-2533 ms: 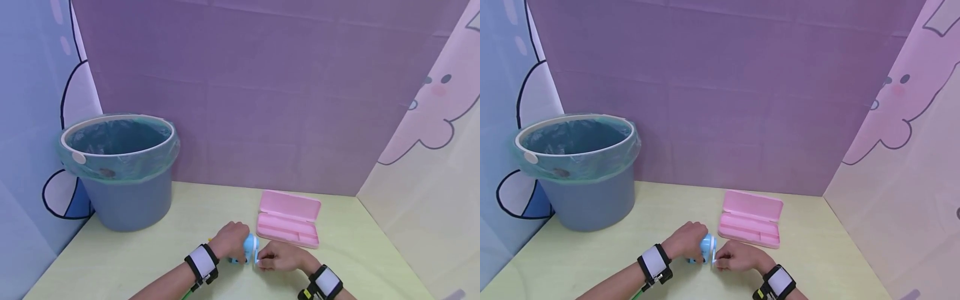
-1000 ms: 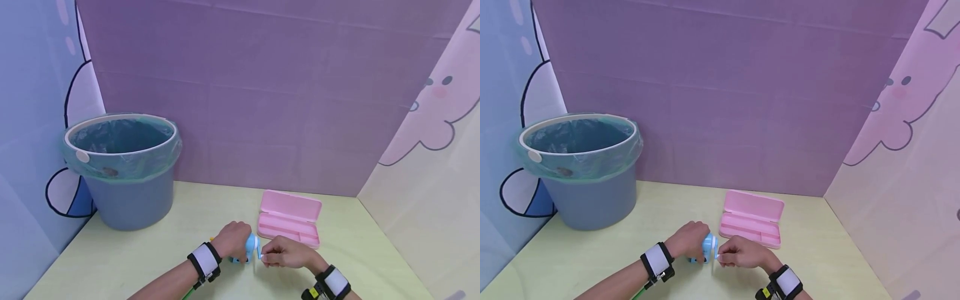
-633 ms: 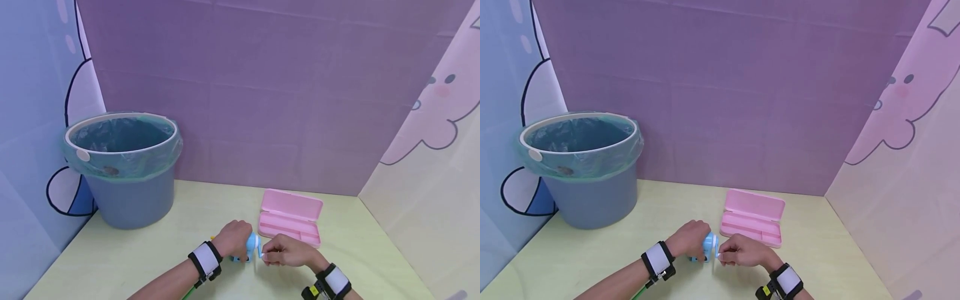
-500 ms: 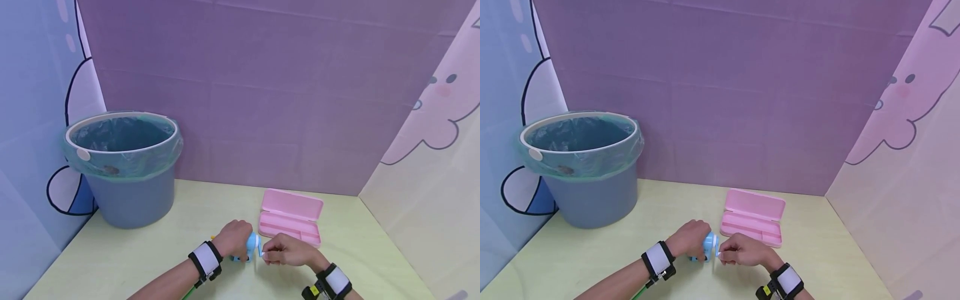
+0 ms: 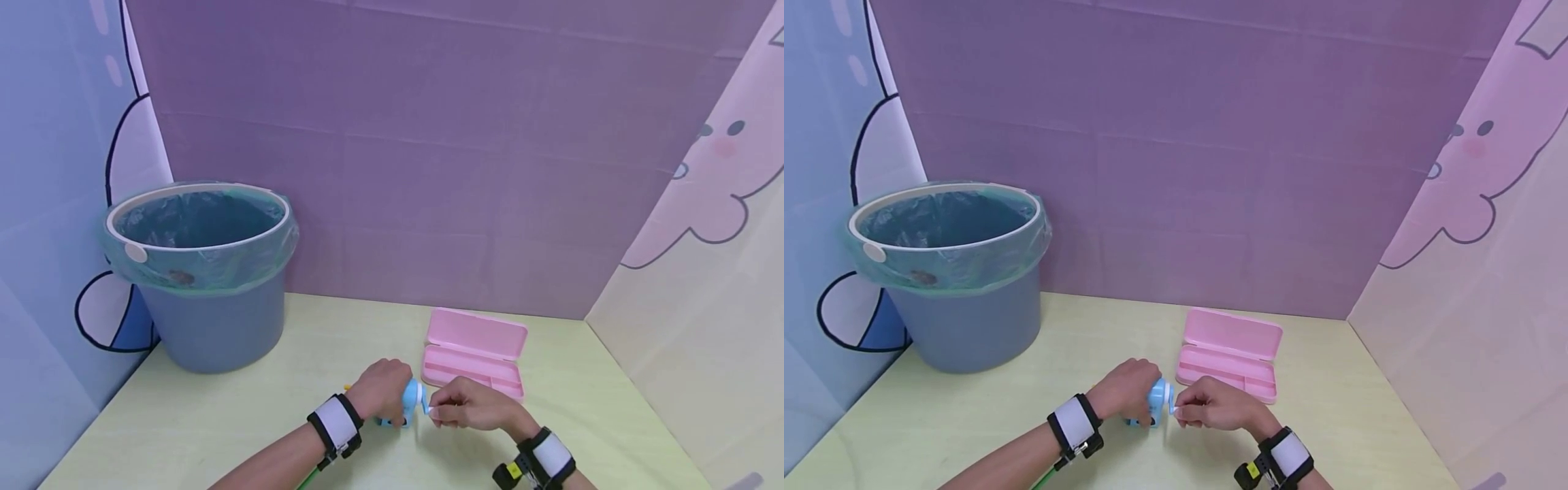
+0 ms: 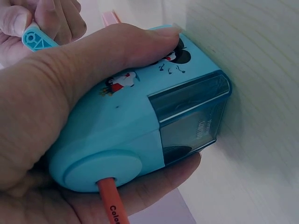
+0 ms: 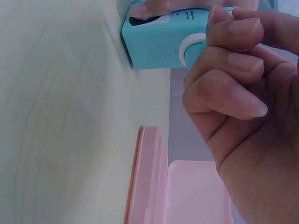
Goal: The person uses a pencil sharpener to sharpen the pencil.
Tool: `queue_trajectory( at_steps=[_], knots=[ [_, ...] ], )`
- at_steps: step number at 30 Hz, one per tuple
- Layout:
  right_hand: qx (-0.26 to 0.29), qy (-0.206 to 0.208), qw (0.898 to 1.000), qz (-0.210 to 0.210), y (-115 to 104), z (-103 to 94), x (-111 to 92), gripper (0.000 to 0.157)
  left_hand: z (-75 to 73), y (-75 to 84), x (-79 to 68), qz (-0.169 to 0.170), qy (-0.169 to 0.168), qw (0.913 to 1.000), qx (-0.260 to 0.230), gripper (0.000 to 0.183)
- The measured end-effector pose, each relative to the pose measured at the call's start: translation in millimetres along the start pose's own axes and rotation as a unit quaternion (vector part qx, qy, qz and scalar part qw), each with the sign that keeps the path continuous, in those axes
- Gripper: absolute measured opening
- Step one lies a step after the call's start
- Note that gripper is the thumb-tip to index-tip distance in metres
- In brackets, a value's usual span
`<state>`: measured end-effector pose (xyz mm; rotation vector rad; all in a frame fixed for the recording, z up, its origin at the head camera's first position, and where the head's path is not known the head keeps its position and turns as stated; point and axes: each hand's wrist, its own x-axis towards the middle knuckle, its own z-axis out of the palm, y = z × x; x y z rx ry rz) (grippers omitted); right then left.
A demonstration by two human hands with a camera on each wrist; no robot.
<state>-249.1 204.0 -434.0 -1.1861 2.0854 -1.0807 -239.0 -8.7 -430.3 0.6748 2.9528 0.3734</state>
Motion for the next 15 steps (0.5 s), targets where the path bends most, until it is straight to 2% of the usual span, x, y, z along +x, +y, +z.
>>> queue_trajectory(
  at_steps=[8, 15],
  knots=[
    [-0.026, 0.019, 0.999, 0.011, -4, -9.5, 2, 0.031, -1.9, -1.0, -1.6, 0.009, 0.006, 0.9999, -0.005, 0.048],
    [-0.018, 0.012, 1.000, 0.006, -4, -12.2, 2, 0.029, -0.3, -2.0, -1.6, 0.009, 0.007, 0.9999, -0.012, 0.047]
  ],
)
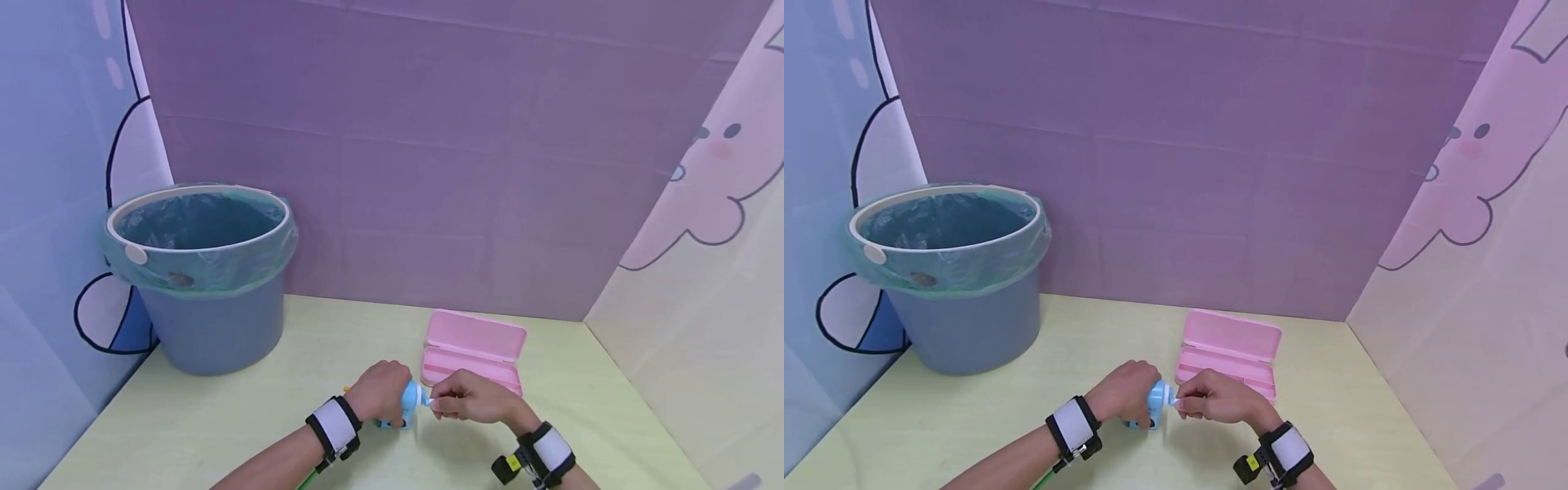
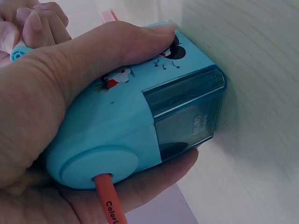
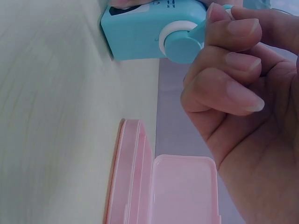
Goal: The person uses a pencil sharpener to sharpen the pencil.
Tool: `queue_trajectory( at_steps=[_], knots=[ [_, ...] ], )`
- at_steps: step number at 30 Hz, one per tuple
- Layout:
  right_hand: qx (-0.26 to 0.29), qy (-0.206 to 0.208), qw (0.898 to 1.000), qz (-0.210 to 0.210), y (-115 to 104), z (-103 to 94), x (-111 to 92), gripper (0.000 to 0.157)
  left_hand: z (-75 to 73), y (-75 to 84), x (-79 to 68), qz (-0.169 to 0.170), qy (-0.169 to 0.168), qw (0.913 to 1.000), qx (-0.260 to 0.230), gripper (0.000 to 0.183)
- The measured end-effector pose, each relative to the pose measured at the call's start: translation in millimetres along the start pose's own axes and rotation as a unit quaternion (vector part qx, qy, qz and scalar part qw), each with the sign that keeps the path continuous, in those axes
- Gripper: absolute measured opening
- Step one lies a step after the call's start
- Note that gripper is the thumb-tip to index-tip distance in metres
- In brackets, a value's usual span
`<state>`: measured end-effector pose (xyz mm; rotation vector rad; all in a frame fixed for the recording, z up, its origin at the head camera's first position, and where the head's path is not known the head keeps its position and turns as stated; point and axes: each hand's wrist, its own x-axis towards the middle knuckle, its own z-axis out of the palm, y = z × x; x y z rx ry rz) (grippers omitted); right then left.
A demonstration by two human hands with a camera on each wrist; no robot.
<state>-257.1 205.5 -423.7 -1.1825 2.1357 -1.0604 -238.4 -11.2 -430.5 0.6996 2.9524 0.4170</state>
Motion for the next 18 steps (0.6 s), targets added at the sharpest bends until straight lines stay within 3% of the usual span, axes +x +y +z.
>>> queue_trajectory(
  at_steps=[11, 18],
  knots=[
    [-0.050, 0.013, 0.999, -0.003, -3, -11.0, 3, 0.025, 1.1, -1.0, 2.2, 0.009, 0.003, 0.9999, 0.004, 0.048],
    [-0.030, 0.018, 0.999, 0.002, -4, -15.8, 6, 0.021, 2.2, -2.8, 1.1, 0.014, 0.007, 0.9999, 0.006, 0.046]
  ],
)
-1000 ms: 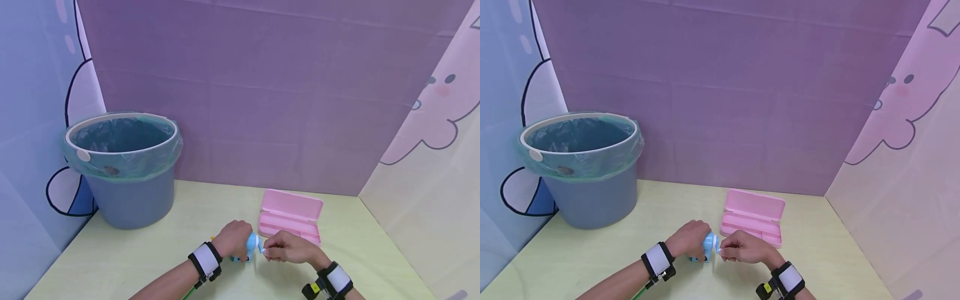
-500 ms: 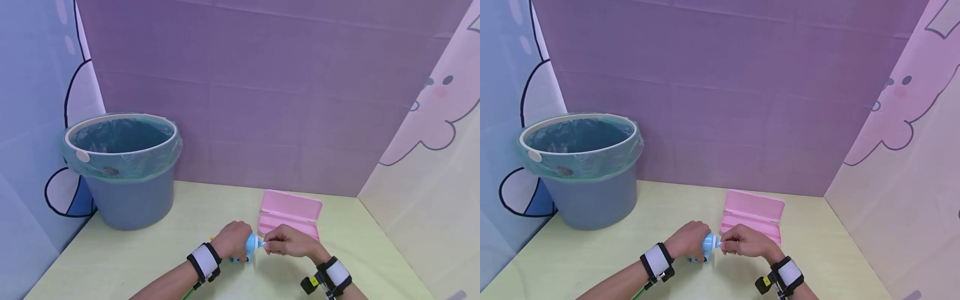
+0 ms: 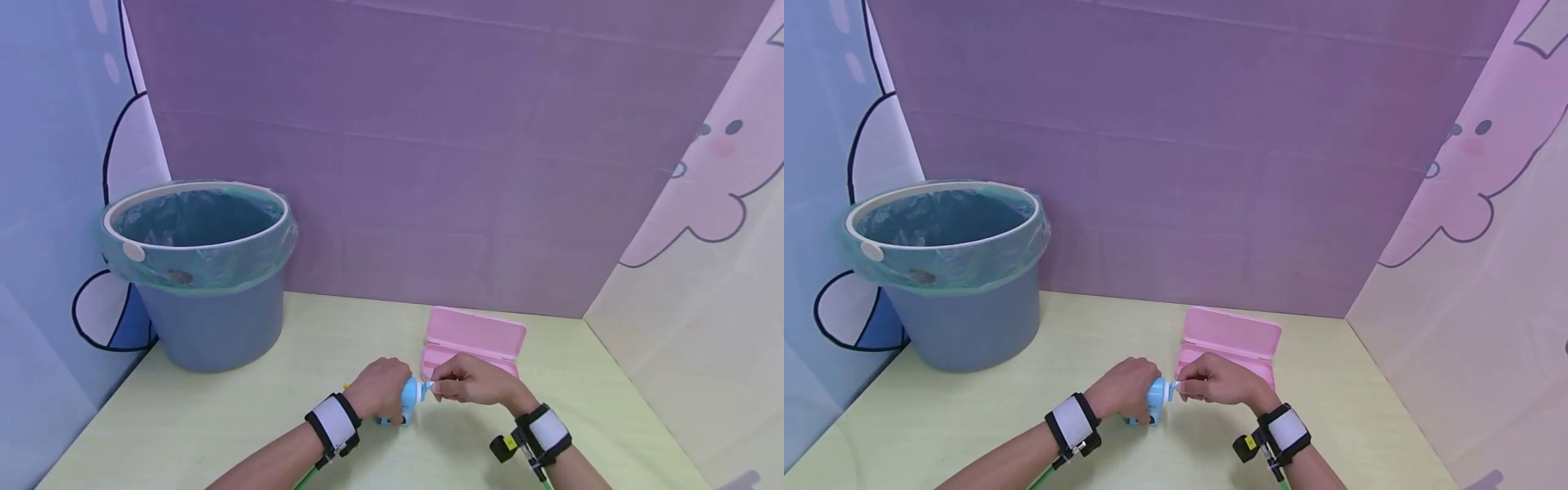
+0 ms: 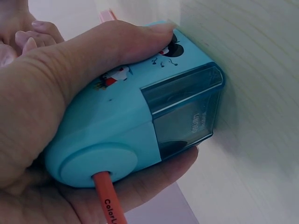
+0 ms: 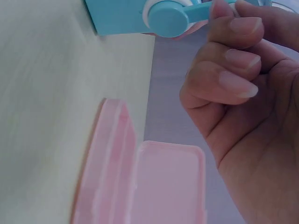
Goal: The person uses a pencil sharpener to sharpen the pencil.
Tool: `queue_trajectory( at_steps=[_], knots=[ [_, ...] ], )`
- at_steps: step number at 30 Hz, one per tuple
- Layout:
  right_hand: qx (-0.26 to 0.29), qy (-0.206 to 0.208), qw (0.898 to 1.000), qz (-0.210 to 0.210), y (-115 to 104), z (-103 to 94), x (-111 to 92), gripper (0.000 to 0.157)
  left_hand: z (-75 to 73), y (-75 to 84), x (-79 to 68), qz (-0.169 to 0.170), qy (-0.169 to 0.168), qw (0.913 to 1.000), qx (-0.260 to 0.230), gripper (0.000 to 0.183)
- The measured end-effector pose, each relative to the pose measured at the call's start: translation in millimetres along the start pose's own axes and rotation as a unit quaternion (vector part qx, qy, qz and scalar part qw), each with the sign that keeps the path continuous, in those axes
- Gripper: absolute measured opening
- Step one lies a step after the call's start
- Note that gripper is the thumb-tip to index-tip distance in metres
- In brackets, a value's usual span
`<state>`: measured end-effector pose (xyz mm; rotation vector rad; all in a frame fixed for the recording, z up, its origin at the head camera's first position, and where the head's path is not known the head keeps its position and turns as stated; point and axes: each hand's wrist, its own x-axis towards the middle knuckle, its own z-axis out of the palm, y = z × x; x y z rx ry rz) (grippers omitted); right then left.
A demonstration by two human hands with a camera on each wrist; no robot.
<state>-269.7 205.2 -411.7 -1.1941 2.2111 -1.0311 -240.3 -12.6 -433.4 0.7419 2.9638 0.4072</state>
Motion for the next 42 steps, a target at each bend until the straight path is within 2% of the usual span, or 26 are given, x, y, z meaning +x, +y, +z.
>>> queue_trajectory(
  at_steps=[7, 14, 21, 30, 36, 42],
  knots=[
    [-0.047, 0.007, 0.999, -0.002, -4, -3.2, 3, 0.022, -2.0, -0.6, -0.8, 0.004, 0.003, 1.0000, 0.003, 0.046],
    [-0.055, 0.019, 0.998, 0.021, -3, -5.3, 5, 0.024, 0.2, -1.5, -0.4, 0.013, -0.003, 0.9999, -0.001, 0.046],
    [-0.095, 0.020, 0.995, -0.011, -5, -9.3, 9, 0.023, -3.4, -0.7, -2.2, 0.001, 0.000, 1.0000, 0.003, 0.049],
    [-0.079, 0.033, 0.996, 0.020, -1, -9.2, 9, 0.022, -2.1, 1.6, -2.0, 0.004, -0.003, 0.9999, 0.014, 0.050],
    [-0.091, 0.034, 0.995, 0.017, -3, -9.4, 11, 0.021, -1.9, 0.2, -2.0, -0.002, -0.001, 1.0000, 0.007, 0.050],
    [-0.111, 0.057, 0.992, 0.029, 1, -8.0, 10, 0.022, -0.8, 1.6, -1.0, 0.009, 0.002, 0.9998, 0.016, 0.050]
  ],
)
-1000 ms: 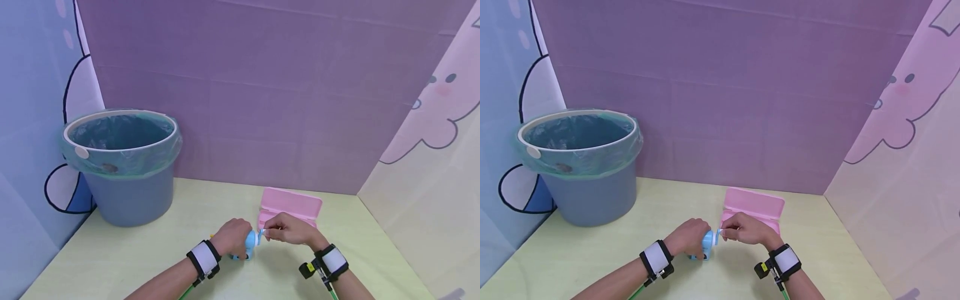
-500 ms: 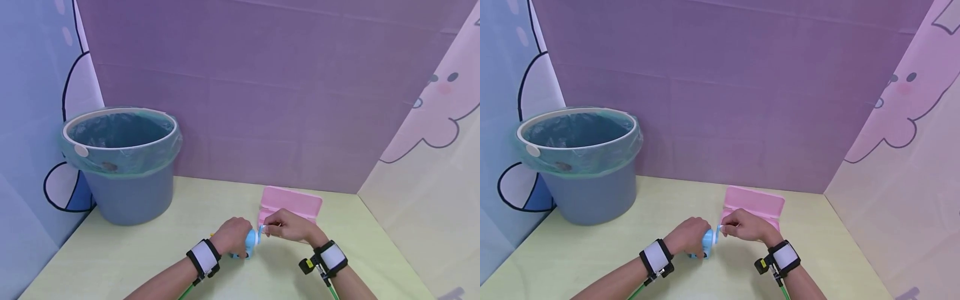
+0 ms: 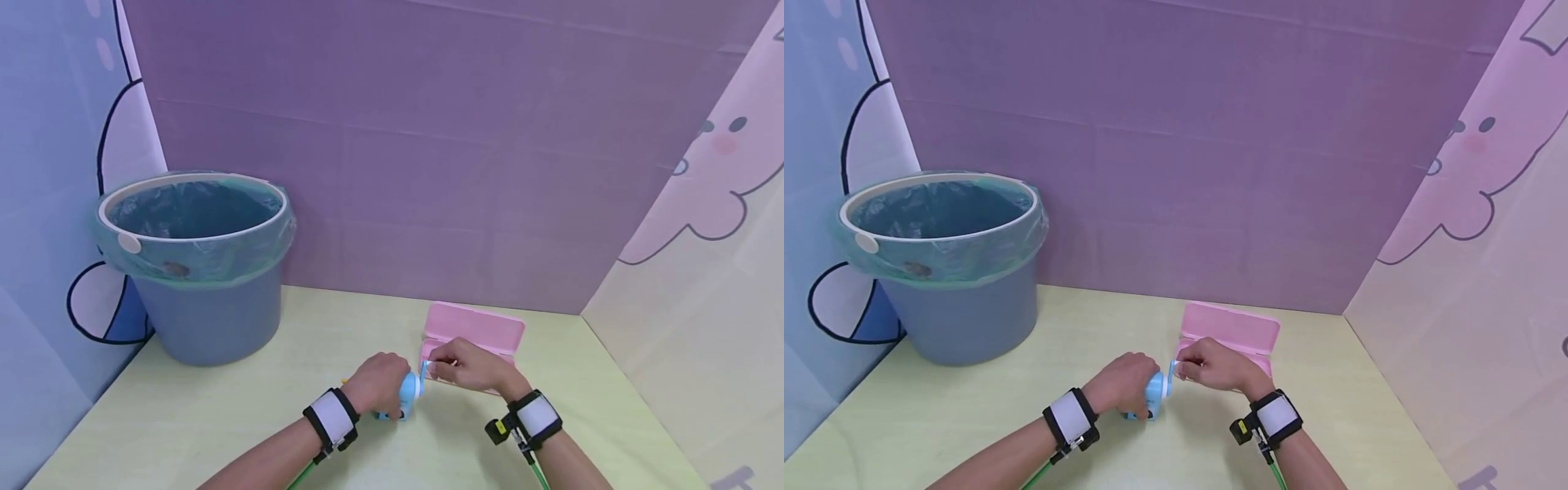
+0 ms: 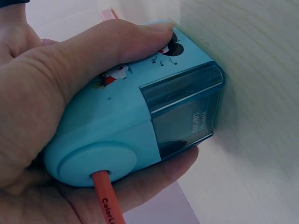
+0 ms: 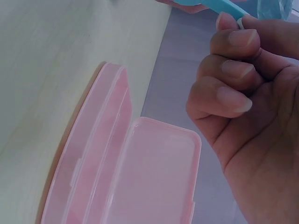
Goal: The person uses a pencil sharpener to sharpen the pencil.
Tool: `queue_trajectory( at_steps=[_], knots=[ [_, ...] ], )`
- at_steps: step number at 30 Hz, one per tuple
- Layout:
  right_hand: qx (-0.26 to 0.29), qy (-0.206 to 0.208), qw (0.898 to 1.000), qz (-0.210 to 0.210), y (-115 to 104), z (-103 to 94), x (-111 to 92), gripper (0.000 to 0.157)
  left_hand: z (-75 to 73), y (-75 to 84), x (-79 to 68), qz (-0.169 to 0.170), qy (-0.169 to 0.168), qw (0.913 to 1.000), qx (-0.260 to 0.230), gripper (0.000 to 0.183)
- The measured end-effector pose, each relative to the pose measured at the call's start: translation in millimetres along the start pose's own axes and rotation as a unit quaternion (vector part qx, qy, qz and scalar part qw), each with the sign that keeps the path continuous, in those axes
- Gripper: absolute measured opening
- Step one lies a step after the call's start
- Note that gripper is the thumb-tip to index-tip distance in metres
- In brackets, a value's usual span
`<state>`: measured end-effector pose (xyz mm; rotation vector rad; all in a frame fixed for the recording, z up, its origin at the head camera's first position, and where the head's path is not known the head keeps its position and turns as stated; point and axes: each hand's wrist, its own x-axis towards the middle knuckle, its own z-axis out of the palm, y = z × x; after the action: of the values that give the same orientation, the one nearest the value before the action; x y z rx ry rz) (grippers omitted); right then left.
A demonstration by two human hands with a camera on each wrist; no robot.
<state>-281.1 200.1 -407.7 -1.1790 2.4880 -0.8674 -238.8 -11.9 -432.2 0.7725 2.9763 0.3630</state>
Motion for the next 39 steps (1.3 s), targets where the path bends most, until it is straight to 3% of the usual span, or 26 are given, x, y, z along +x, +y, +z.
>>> queue_trajectory(
  at_steps=[16, 39],
  knots=[
    [-0.007, 0.006, 1.000, 0.014, 1, 1.5, 3, 0.023, 1.2, -1.6, 0.4, -0.006, -0.002, 1.0000, 0.001, 0.051],
    [-0.064, 0.016, 0.998, -0.008, 7, 4.1, 10, 0.025, -0.6, 0.3, 1.0, -0.011, -0.015, 0.9997, -0.013, 0.052]
  ],
)
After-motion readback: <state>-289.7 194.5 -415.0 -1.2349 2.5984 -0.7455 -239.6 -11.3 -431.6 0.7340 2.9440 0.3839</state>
